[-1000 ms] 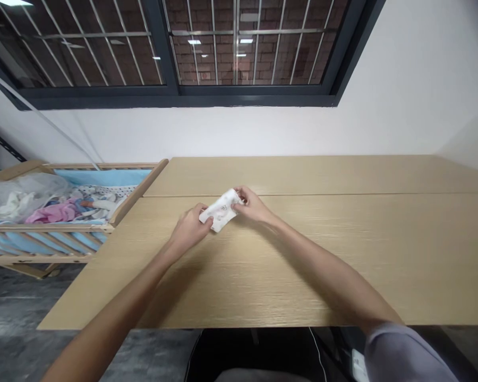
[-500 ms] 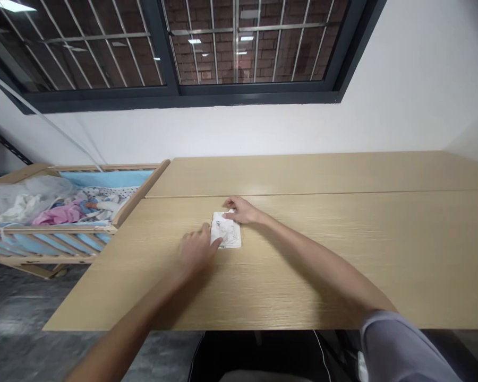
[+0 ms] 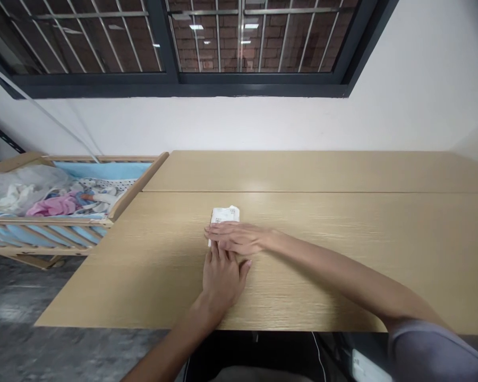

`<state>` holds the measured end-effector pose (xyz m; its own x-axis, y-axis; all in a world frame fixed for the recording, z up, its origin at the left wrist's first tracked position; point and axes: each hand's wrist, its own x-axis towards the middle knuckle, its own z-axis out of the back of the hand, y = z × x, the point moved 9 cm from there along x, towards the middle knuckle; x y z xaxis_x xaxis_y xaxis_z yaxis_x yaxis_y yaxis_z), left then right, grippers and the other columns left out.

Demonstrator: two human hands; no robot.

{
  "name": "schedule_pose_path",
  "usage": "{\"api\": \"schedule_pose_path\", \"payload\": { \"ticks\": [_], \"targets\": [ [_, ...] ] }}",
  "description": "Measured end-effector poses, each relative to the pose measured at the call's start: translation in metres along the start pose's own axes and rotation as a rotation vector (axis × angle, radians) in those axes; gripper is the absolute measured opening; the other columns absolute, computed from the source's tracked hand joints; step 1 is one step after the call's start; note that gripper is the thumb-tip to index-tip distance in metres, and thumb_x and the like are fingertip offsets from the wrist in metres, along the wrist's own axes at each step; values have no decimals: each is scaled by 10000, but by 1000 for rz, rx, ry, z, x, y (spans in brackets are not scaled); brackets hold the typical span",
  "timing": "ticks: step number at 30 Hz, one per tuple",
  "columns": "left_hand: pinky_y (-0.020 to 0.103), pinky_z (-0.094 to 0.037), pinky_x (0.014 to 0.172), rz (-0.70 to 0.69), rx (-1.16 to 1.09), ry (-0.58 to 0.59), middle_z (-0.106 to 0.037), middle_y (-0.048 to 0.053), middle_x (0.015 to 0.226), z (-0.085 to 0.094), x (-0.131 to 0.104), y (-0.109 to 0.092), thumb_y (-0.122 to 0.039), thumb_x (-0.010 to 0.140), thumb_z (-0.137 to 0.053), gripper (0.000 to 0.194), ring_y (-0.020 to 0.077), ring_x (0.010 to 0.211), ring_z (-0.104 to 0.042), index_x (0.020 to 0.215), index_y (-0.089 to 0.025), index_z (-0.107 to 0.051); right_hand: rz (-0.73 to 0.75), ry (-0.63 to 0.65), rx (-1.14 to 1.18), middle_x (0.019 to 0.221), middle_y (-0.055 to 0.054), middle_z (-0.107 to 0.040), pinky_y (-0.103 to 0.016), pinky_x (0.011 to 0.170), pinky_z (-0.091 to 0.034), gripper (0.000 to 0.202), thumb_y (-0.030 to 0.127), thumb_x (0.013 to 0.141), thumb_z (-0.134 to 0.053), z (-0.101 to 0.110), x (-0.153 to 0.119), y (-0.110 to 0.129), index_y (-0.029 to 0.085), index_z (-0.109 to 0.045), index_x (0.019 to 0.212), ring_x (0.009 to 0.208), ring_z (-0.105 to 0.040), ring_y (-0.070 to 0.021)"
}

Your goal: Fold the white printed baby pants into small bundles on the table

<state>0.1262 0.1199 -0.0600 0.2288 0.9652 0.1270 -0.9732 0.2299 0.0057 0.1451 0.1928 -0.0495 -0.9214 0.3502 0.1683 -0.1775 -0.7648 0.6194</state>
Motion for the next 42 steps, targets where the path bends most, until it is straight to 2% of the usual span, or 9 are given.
{"api": "schedule_pose_path", "payload": {
  "ticks": [4, 13, 20, 25, 28, 31, 34, 37, 42],
  "targets": [
    [546, -459, 1061, 21, 8, -52, -445, 346, 1491, 2, -1, 4, -508, 1001, -419, 707, 456, 1406, -428, 1440, 45, -460, -62, -15, -94, 1639, -32, -298, -443, 1272, -86, 551, 478, 1059, -377, 18, 2, -31, 248, -377, 1560, 1542, -214, -227],
    [526, -457, 1068, 31, 66, -28, -400, 357, 1515, -1, -3, 2, -499, 997, -452, 712, 453, 1412, -422, 1466, 36, -430, -130, -52, -214, 1681, -13, -138, -401, 1277, -46, 647, 555, 1057, -254, 34, 6, -68, 238, -194, 1618, 1562, -117, -201],
    [465, -479, 1001, 13, 28, -42, -568, 285, 1397, 17, 7, 11, -496, 1009, -410, 629, 381, 1272, -570, 1415, -22, -491, -226, -187, -107, 1690, -24, -149, -423, 1273, -64, 689, 622, 1037, -184, 45, 2, -75, 253, -228, 1617, 1564, -113, -215],
    [444, -482, 896, 171, 67, -12, -674, 234, 1120, 41, 38, 66, -460, 1032, -261, 558, 361, 1087, -634, 1192, -56, -611, -396, -569, -125, 1459, -171, -530, -424, 1163, -313, 594, 535, 1042, -332, 90, -14, -80, 138, -559, 1421, 1388, -445, -258],
    [464, -490, 868, 223, 68, 50, -674, 278, 1103, 38, 55, 90, -500, 1009, -275, 616, 393, 1061, -653, 1132, -14, -632, -437, -553, -151, 1088, -123, -687, -352, 950, -451, 365, 406, 964, -554, 88, -14, -79, 123, -719, 1125, 1046, -614, -220],
    [427, -498, 855, 182, 29, 123, -706, 261, 1090, 26, 69, 88, -536, 985, -331, 614, 360, 1033, -683, 1135, -32, -649, -471, -490, -116, 955, -67, -679, -291, 798, -457, 237, 326, 886, -653, 75, -12, -77, 133, -719, 1007, 859, -600, -171],
    [372, -490, 834, 118, -7, 161, -720, 229, 1126, 22, 76, 71, -413, 981, -378, 480, 311, 1029, -697, 1182, -59, -633, -544, -556, -130, 1006, -81, -639, -295, 827, -446, 226, 277, 831, -694, 72, -19, -70, 131, -674, 1002, 934, -575, -189],
    [354, -473, 789, 73, -35, 157, -730, 210, 1097, 39, 68, 58, -336, 954, -407, 392, 301, 995, -701, 1133, -81, -645, -634, -628, -143, 1024, -102, -603, -332, 863, -433, 191, 249, 799, -684, 69, -27, -50, 146, -627, 949, 999, -547, -226],
    [301, -416, 671, -69, -180, 172, -715, 68, 819, 89, -7, 65, -427, 924, -444, 331, 209, 736, -654, 821, -189, -648, -579, -555, 260, 800, 2, -585, -276, 627, -385, 149, 242, 780, -630, 23, -26, 27, 203, -530, 883, 702, -518, -155]
  ]
}}
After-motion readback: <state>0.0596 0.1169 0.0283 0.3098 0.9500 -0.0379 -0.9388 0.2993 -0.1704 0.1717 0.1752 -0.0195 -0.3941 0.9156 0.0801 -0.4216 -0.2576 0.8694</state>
